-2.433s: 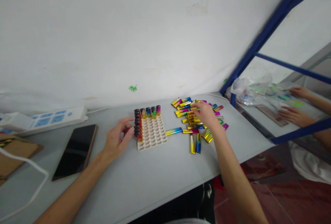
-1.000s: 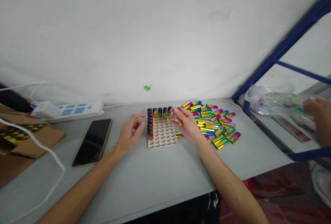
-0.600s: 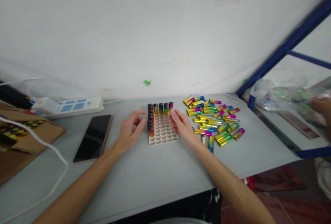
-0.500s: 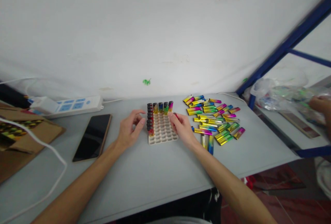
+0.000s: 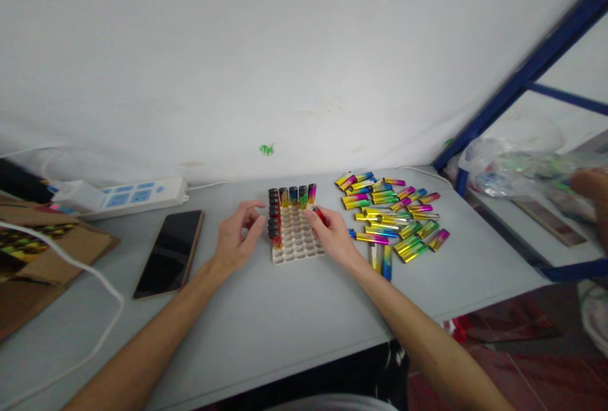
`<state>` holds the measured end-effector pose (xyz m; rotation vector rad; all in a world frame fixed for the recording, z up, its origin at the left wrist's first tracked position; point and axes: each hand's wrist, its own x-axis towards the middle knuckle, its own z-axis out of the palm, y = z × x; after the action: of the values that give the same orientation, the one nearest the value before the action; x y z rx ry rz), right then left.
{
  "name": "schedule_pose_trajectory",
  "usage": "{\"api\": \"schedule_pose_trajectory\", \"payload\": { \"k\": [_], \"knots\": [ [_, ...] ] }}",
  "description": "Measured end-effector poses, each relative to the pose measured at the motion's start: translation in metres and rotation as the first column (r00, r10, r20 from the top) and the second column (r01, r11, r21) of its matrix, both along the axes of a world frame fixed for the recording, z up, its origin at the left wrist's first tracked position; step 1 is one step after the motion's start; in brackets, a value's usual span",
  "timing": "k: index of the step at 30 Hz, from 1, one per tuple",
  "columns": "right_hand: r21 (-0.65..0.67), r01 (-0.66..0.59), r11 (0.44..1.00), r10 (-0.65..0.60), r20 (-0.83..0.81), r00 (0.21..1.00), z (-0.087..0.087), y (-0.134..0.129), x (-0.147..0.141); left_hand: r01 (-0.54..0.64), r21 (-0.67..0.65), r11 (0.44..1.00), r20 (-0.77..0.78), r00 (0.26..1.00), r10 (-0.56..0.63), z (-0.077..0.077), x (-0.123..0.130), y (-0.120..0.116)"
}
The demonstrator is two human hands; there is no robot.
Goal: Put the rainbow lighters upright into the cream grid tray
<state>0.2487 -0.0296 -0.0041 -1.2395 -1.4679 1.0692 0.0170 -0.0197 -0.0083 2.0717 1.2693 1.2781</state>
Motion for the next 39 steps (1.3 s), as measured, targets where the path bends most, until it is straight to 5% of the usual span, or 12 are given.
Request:
{"api": "schedule_pose_trajectory", "payload": {
  "k": [11, 19, 25, 30, 39],
  "knots": [
    [0.179, -0.128, 0.976, 0.133, -0.020, 0.991, -0.020, 0.012, 0.015, -0.110, 0.024, 0.994, 0.146, 0.984, 0.105, 0.009, 0.009, 0.002],
    [0.051, -0.170, 0.984, 0.177, -0.281, 0.943, 0.007, -0.002, 0.005, 0.015, -0.006, 1.000, 0.160, 0.987, -0.014, 0.027, 0.015, -0.005],
    [0.053, -0.194, 0.980, 0.201, -0.318, 0.927, 0.010, -0.007, -0.002, 0.066, -0.032, 0.997, 0.109, 0.992, -0.062, 0.035, 0.018, -0.010],
    [0.093, -0.106, 0.990, 0.127, -0.262, 0.957, 0.012, -0.002, 0.006, 0.063, -0.005, 0.998, 0.132, 0.989, -0.062, 0.039, 0.010, -0.011],
    [0.177, 0.048, 0.983, -0.033, -0.091, 0.995, 0.012, 0.005, 0.019, 0.072, 0.089, 0.993, -0.047, 0.997, -0.068, 0.047, 0.011, -0.022]
  ]
}}
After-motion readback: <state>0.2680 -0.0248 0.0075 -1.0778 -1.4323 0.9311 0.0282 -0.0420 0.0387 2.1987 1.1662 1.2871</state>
